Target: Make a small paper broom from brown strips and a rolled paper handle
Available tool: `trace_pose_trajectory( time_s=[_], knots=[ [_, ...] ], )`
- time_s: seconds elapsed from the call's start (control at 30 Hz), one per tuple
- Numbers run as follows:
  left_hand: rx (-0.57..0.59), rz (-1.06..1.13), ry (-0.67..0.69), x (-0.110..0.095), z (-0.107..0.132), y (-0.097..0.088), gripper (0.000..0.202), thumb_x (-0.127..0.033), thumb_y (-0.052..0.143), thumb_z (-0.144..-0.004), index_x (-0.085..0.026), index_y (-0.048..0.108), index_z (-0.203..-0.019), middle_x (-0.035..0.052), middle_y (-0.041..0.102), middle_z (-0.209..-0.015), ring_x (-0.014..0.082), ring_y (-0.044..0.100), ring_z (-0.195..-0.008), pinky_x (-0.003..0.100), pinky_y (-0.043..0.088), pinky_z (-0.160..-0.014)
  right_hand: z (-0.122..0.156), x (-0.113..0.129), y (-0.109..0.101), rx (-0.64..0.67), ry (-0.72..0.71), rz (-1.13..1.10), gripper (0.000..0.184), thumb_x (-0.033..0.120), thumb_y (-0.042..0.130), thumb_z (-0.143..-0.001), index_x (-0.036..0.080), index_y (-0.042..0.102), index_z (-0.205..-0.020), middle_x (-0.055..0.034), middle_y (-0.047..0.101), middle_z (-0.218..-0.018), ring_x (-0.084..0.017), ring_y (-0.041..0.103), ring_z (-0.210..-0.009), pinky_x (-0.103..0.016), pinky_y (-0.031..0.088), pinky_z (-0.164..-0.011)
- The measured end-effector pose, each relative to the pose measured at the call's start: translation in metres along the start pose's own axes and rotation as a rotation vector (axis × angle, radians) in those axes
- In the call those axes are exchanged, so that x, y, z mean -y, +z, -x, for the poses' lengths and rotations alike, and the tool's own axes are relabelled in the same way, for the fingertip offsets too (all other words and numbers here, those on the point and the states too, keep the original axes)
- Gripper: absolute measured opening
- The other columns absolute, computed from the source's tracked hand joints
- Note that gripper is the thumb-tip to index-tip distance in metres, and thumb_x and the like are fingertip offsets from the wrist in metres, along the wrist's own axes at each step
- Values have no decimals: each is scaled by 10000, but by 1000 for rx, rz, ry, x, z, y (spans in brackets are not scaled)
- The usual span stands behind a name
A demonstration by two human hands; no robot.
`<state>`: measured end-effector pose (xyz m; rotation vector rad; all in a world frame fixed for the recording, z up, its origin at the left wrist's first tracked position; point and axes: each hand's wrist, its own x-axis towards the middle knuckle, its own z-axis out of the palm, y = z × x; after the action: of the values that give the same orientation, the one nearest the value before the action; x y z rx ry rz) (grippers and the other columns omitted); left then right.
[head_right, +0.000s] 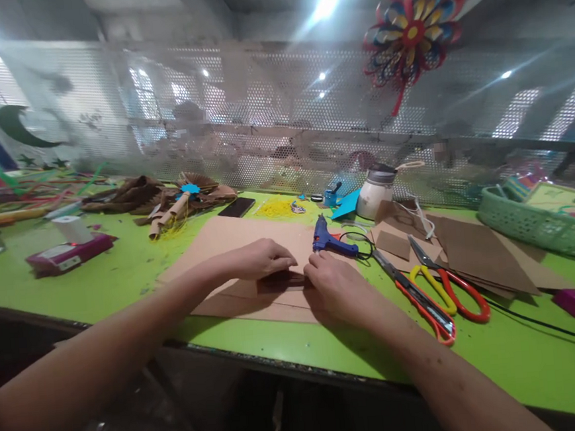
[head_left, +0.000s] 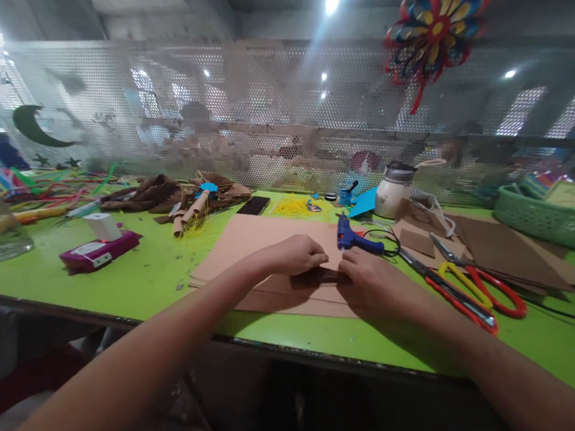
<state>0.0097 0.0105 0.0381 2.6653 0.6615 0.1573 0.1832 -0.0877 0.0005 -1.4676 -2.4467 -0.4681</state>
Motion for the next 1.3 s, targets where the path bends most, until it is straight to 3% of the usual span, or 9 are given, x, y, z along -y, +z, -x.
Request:
trace_pose_trajectory(
  time_s=[0.2,0.3,0.4,0.67,0.8,0.9,0.97,1.13,1.3],
  knots=[
    [29,399,-146,4,5,0,351,-432,471,-798,-132,601,-671,-10,544,-584,97,409,-520,230,289,-514,-5,-2,-1,-212,-20,-76,204,32,429,-763,145,572,-856,-101,534,-868,-236,442,-861,-364,386,-755],
    [106,754,-130,9,16,7,410,-523,467,-790,-143,612,-736,10,597,-633,114,480,-544,241,338,-539,-5,1,1,-235,-21,-86,217,51,404,-811,150,582,-886,-108,538,-887,-247,440,-874,-383,385,-765],
    [179,899,-103,10,19,12,401,-533,512,-765,-153,632,-804,27,634,-690,129,529,-580,254,369,-573,-5,3,1,-273,-16,-111,233,70,378,-844,156,588,-902,-117,542,-932,-254,436,-916,-391,390,-783],
    [76,803,-69,7,15,17,376,-511,570,-731,-136,585,-718,-38,487,-552,80,410,-493,227,310,-517,-7,2,2,-360,44,-313,289,25,419,-776,162,594,-961,-110,539,-999,-239,459,-979,-391,401,-851],
    [98,886,-98,4,18,18,356,-500,568,-731,-146,545,-765,-35,487,-568,88,429,-478,228,329,-491,-8,-9,2,-374,235,-742,466,37,486,-703,179,524,-1145,-99,522,-1130,-223,479,-1042,-377,422,-858],
    [51,777,-43,1,18,16,365,-510,554,-742,-147,523,-722,-37,469,-547,85,424,-464,221,318,-468,-8,-16,0,-265,383,-1170,427,185,535,-765,186,491,-1191,-87,557,-1109,-209,522,-1010,-351,453,-803],
    [29,698,0,-2,17,16,392,-533,509,-769,-147,515,-700,-40,448,-510,78,402,-435,217,294,-444,-9,-17,-2,-191,464,-1310,369,317,550,-790,187,530,-1134,-73,589,-1031,-196,554,-926,-327,461,-737],
    [23,642,22,-12,17,19,386,-540,439,-811,-162,516,-808,-61,412,-456,71,359,-376,200,244,-393,-11,-14,-4,-90,506,-1186,290,436,629,-716,149,602,-685,5,534,-595,-117,470,-578,-258,368,-552],
    [-26,543,20,-15,18,20,403,-541,416,-817,-154,521,-788,-54,422,-461,67,353,-388,201,248,-408,-10,-17,-1,-129,497,-1193,304,456,648,-688,154,609,-691,19,522,-563,-109,446,-547,-250,340,-535]
  ],
)
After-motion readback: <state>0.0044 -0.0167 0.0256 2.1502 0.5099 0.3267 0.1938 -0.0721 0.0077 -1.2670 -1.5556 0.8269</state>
